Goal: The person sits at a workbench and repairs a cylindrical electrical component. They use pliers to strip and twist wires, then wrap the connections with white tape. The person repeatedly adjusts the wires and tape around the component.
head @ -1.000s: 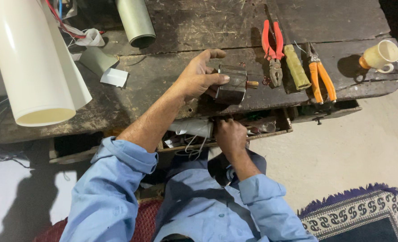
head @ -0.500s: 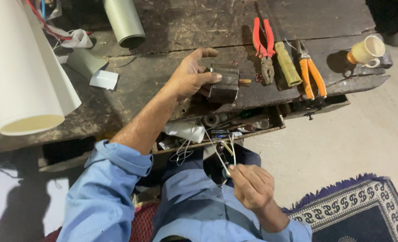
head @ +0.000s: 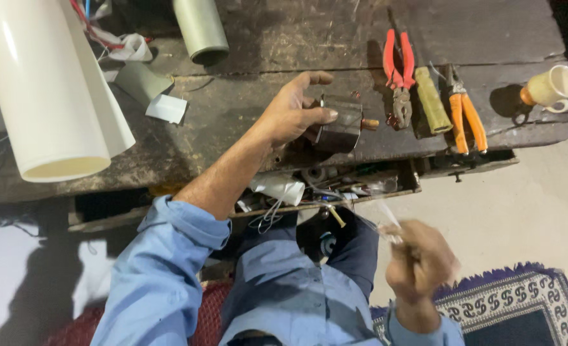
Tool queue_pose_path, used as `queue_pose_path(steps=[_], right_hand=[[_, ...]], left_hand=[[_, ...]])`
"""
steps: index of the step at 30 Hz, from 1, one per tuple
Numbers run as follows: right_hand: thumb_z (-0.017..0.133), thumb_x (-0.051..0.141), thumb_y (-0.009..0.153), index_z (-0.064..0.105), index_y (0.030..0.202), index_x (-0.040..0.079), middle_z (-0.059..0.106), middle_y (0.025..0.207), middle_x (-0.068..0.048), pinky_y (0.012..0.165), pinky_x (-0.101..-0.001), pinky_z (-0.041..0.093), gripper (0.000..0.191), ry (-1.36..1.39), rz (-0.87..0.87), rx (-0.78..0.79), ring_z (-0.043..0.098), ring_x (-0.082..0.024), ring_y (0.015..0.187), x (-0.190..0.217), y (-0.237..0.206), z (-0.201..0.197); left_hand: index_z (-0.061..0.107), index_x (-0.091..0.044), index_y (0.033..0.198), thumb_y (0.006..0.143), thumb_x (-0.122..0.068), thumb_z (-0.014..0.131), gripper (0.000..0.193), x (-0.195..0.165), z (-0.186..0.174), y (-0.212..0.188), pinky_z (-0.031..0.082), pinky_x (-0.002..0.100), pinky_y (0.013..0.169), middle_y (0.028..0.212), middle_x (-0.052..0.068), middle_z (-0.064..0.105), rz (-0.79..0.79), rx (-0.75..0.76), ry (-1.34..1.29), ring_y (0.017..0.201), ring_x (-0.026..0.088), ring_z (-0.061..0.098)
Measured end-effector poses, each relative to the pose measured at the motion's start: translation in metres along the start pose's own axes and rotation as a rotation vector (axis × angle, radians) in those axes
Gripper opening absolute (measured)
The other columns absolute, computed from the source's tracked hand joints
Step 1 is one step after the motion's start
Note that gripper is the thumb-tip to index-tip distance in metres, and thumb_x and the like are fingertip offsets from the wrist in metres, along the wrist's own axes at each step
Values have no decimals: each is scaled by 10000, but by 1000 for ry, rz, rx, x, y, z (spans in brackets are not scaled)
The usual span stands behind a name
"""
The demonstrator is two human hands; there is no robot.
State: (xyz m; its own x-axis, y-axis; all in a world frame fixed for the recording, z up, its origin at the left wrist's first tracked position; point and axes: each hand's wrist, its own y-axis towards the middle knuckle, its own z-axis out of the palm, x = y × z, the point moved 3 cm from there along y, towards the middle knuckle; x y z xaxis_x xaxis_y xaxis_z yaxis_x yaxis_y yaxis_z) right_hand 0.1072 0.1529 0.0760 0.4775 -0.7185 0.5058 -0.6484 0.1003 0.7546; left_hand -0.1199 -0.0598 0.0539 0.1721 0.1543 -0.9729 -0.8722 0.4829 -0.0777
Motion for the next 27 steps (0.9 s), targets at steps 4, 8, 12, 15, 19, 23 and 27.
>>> queue_pose_path(steps=[4, 8, 12, 15, 19, 23, 27], right_hand=[[581, 143, 1048, 581, 1061, 43, 669, 1141, -209, 1078, -523, 469, 101, 1242, 360, 317, 637, -297, 1094, -7, -25, 44], [588, 137, 1136, 640, 1129, 27, 619, 935, 4, 857, -356, 476, 122, 1386, 475, 394, 543, -136, 859, 2, -57, 2], [600, 67, 1044, 649, 1036, 34, 603, 847, -69, 731, -329, 467, 60, 910, 534, 400, 525, -150, 777, -18, -71, -41], [601, 60, 1030, 645, 996, 36, 599, 816, -71, 700, -330, 473, 60, 801, 425, 483, 539, -155, 745, -22, -60, -79], [603, 50, 1010, 639, 943, 39, 593, 775, -75, 658, -331, 482, 77, 766, 119, 569, 558, -163, 703, -17, -12, -139], [605, 41, 991, 633, 889, 41, 587, 733, -79, 616, -333, 490, 105, 722, 5, 683, 576, -171, 662, -6, 8, -141], [607, 31, 971, 627, 836, 44, 581, 692, -82, 574, -334, 498, 137, 585, 77, 778, 594, -179, 620, -10, -12, -109]], left_hand=[[474, -48, 1462, 861, -12, 787, 679, -1, -1, 1, 573, 291, 775, 1026, 146, 760, 157, -7, 29, 894, 162, 735], [450, -67, 1444, 842, -20, 750, 675, 0, -1, 2, 566, 304, 649, 930, 148, 757, 31, -14, 47, 787, 169, 725], [458, -60, 1450, 849, -12, 763, 676, -5, -1, -1, 578, 303, 659, 916, 133, 756, 51, -61, 94, 790, 160, 728], [430, -57, 1461, 859, -21, 759, 687, -6, -1, 0, 580, 325, 600, 888, 136, 745, 47, -15, 8, 738, 171, 721], [433, -58, 1465, 847, -33, 766, 702, -4, -1, 2, 574, 327, 563, 863, 142, 737, 7, -29, 18, 715, 178, 723], [432, -54, 1463, 847, -30, 759, 698, -11, 3, 1, 578, 325, 571, 894, 146, 748, 21, -26, 1, 725, 180, 728], [463, -55, 1473, 846, -30, 769, 699, -18, 5, -2, 586, 312, 611, 902, 166, 739, 17, -33, 84, 764, 179, 728]])
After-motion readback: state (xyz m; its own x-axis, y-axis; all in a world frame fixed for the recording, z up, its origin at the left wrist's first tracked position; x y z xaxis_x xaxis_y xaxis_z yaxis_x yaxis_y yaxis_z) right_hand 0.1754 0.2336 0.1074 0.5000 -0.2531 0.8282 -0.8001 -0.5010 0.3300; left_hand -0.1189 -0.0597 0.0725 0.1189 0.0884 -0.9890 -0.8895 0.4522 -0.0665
